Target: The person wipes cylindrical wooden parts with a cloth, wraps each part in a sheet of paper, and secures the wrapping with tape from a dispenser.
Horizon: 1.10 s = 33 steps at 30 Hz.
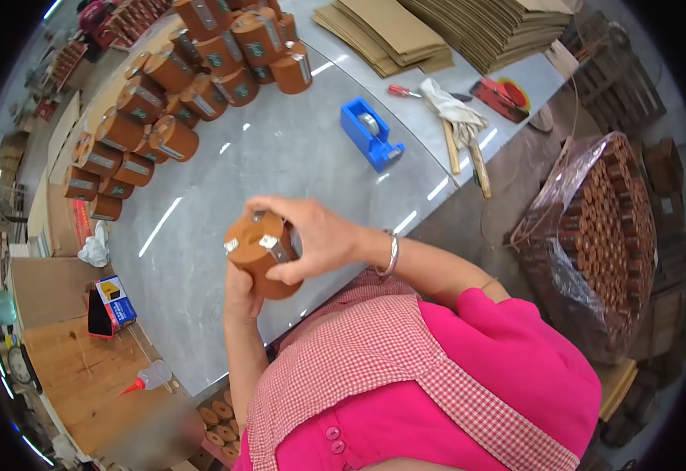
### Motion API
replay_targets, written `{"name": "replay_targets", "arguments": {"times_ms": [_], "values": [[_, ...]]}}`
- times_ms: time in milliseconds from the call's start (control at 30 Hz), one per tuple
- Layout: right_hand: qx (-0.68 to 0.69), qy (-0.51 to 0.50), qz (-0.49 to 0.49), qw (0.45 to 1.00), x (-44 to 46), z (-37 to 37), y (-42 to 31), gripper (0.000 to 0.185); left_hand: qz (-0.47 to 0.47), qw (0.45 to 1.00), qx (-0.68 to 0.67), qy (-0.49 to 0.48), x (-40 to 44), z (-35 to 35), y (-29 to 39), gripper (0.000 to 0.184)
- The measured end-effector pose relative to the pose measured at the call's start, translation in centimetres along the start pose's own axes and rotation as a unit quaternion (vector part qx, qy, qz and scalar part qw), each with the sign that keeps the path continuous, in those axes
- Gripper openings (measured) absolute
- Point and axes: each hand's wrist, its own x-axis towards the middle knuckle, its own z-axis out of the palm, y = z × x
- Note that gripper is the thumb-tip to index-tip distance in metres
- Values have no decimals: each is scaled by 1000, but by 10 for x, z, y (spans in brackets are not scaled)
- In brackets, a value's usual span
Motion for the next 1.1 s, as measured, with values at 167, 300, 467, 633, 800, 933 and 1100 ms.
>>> {"name": "replay_targets", "arguments": {"times_ms": [167,300,467,633,800,933,1100], "values": [[43,-6,169,985,-32,-23,3,72,-153,978,-135,-43,-9,28,-28,95],[-279,283,58,916,-46,-114,50,47,-158,976,-147,37,-1,33,-30,91],[-600,180,124,769,-99,-254,127,44,-153,960,-216,91,12,35,-13,76],[-495,184,140,837,-121,-284,164,26,-134,951,-251,119,16,34,-16,73],[-341,373,83,859,-76,-242,106,22,-130,953,-253,104,19,25,-24,73],[-253,244,-8,936,-24,-106,27,20,-163,944,-250,141,24,44,-16,72],[-270,46,-141,951,21,32,5,13,-163,965,-95,183,26,54,-15,57]]}}
